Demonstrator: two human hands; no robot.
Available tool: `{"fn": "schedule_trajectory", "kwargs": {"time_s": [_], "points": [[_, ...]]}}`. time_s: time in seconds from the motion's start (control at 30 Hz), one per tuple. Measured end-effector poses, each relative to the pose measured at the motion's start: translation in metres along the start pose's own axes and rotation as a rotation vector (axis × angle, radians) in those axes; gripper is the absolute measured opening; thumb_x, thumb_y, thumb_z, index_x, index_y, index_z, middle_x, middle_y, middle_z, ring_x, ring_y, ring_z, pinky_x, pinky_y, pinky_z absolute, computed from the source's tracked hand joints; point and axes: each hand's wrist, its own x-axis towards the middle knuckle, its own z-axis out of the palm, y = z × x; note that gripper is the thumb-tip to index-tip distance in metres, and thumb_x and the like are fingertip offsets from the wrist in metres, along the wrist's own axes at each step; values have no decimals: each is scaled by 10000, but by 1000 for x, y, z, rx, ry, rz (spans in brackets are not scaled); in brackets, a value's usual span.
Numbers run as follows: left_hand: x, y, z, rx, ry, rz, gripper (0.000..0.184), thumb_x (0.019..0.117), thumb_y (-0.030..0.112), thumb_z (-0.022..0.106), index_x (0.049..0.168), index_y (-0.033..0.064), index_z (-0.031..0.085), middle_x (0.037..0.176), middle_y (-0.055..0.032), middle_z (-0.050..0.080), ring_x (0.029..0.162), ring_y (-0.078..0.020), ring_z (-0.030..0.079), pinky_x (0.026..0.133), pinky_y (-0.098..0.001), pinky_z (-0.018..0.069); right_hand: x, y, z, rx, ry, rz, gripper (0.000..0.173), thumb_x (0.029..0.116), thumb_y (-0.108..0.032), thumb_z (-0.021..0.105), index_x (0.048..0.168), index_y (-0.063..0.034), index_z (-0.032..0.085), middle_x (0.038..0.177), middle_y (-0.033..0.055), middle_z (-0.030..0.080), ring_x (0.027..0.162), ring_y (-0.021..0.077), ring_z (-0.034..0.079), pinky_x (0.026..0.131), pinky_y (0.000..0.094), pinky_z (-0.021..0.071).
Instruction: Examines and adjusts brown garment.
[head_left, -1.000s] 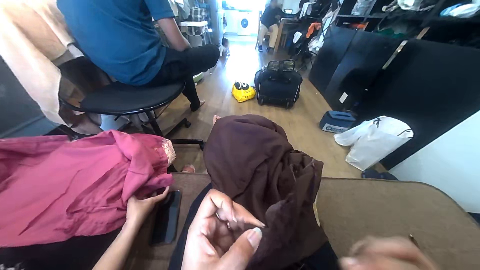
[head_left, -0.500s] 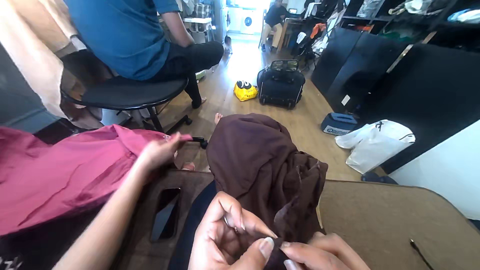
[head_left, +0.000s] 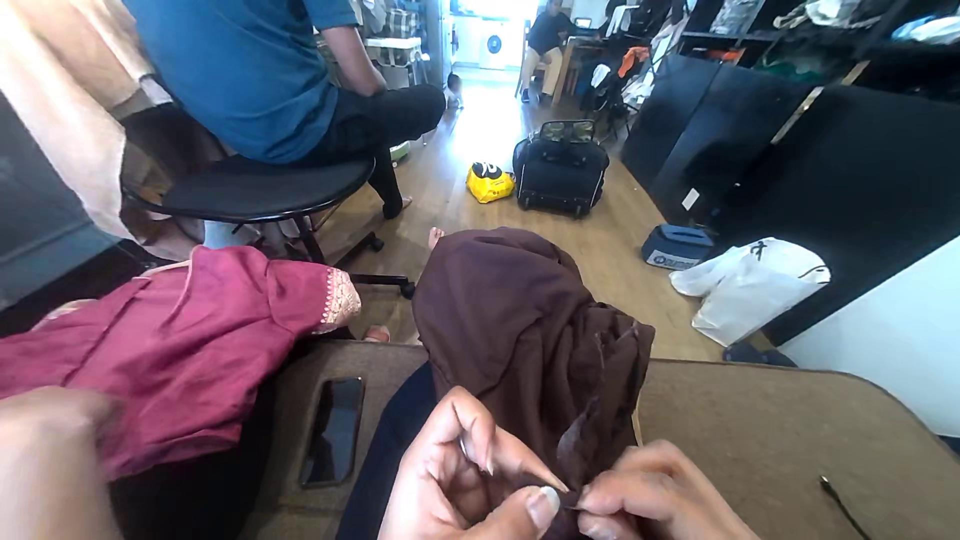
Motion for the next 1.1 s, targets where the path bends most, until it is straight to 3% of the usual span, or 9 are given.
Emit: {"fn": "schedule_trajectory", "kwargs": {"time_s": [0.2,0.33,0.4,0.53,0.63,0.7,0.83,0.93,1.1], "points": [[0,-4,5,19,-48,-44,355,894,-107,670,1045,151,480,1006,14,754,898,-59,733,761,-213,593,2,2,-1,292,11,108,179,923,-138,775,1024,-141,627,928,-85,666,838,-50,642,738,126,558],[19,-7,-4,268,81,122,254,924,32,708,1022,163,514,972,40,740,863,-28,713,727,-183,580,-1,10,-3,-13,145,-72,285,921,-310,785,1145,-205,644,1189,-123,633,1148,-25,602,965,162,522],[41,-8,-19,389,216,194,198,919,104,718,987,185,550,886,40,724,764,-22,688,657,-169,560,-4,10,-6,-86,160,-159,206,960,-333,724,1083,-193,636,1133,-111,639,1131,-17,608,973,168,509],[89,-4,-41,445,389,125,164,971,33,632,1004,161,535,895,30,690,739,-32,660,622,-187,555,-16,18,5,-51,-229,-169,260,991,-264,699,912,-17,679,869,119,684,890,183,683,851,268,558],[116,-16,-53,340,525,-16,100,1004,69,618,992,132,543,831,25,662,674,-36,639,590,-201,550,-26,51,29,-192,-664,-78,238,982,-266,693,1040,-40,743,1047,156,734,1036,303,712,902,440,577],[127,-24,-61,297,601,-99,73,1017,127,610,997,145,542,803,31,640,655,-29,623,588,-199,539,-30,73,40,-246,-796,7,234,952,-220,717,1089,-31,745,1117,174,728,1083,355,701,915,520,565],[143,-37,-73,315,705,-136,103,1027,162,600,996,147,503,805,34,603,661,-23,591,610,-201,515,-32,81,46,-354,-784,-66,120,936,-88,679,1017,-40,753,967,140,743,927,322,738,792,480,600],[155,-42,-75,351,755,-137,115,1024,151,600,1032,123,489,876,6,576,732,-44,575,672,-232,508,-34,84,45,-305,-775,-173,127,910,8,635,894,-41,751,848,115,726,853,289,729,760,426,595],[187,-56,-98,299,846,-23,228,964,21,661,963,85,442,875,-41,576,816,-106,604,752,-289,525,-33,86,43,-221,-825,-173,142,862,77,622,853,-14,731,796,133,697,824,300,712,779,403,582]]}}
